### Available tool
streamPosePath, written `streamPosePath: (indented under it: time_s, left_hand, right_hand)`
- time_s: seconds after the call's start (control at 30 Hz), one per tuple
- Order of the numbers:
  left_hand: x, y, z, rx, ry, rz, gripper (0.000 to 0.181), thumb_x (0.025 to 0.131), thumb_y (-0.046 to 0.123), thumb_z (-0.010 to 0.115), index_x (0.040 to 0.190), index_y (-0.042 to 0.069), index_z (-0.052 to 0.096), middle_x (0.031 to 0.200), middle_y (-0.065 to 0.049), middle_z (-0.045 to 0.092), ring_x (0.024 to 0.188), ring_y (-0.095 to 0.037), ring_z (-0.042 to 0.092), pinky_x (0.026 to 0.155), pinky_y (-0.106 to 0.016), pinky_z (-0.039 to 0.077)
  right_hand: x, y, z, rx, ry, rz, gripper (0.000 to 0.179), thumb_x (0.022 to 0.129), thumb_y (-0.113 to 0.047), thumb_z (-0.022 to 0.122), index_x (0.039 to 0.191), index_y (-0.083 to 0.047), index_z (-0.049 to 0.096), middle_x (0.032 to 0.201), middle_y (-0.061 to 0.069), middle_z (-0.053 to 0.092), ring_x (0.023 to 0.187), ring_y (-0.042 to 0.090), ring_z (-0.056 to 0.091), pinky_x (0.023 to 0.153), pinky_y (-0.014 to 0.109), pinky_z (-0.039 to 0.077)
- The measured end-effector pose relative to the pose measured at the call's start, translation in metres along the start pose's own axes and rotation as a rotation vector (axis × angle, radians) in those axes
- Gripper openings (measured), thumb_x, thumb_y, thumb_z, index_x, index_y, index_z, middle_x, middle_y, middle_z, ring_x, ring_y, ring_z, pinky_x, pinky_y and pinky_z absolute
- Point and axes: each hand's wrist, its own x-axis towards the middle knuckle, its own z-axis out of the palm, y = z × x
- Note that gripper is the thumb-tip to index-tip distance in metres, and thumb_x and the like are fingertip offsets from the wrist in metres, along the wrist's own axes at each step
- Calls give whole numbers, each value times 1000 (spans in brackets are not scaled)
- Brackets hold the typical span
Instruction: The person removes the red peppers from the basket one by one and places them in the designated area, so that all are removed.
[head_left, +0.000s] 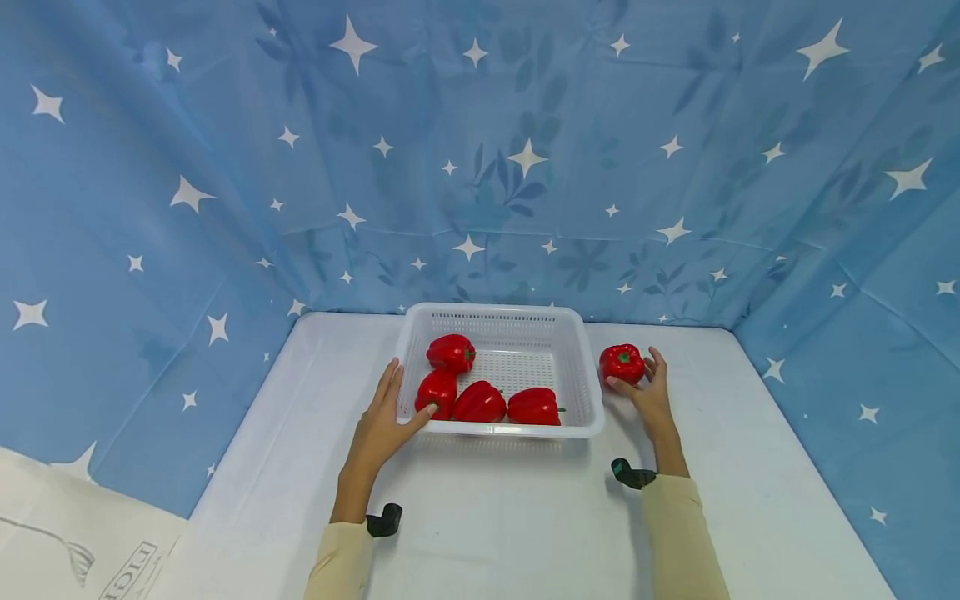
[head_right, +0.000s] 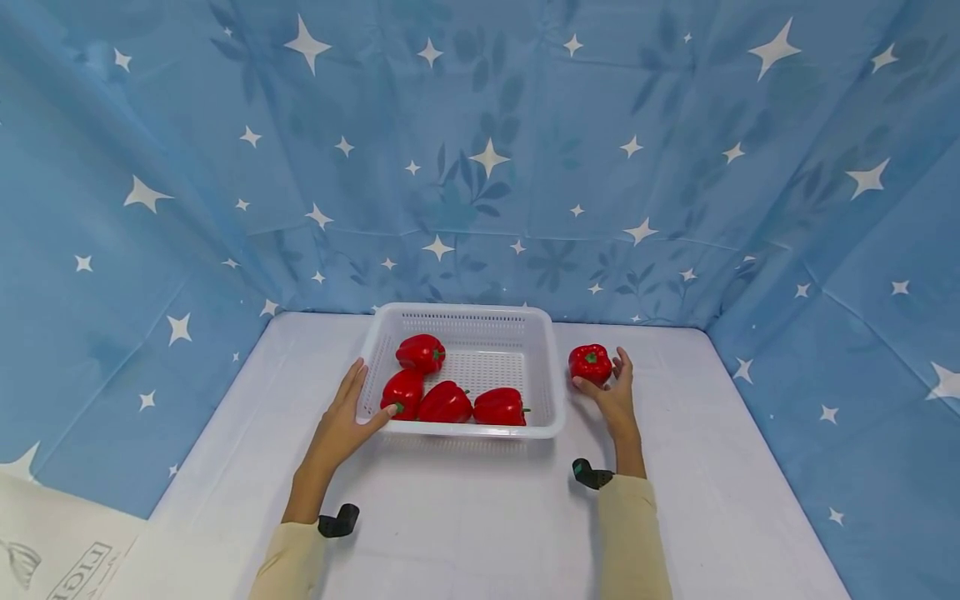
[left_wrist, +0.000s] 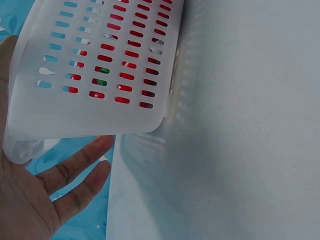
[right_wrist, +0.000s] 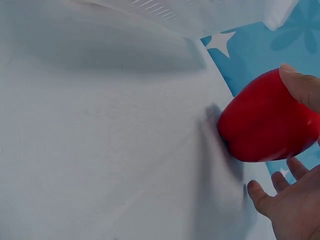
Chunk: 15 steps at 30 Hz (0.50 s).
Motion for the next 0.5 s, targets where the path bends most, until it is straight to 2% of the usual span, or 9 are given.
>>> streamPosePath:
  time_s: [0.2,0.5]
  left_hand:
    - [0,-1,0,0,-1,4,100,79,62,68,157,24,18,165,9,11,145,-34,33,93,-60,50]
    - [1,-2,1,-4,0,1,101,79,63,68,158,26,16,165,9,10,146,-34,33,92,-60,50]
  right_hand:
    - [-1,-12,-7,-24,33,-19,107,82,-25,79,157,-33,2,166,6,4,154,31,2,118,62,19]
    - [-5,-34,-20,-4,78,-85,101,85,-20,76,156,-33,6,166,5,5,154,29,1,121,57,17]
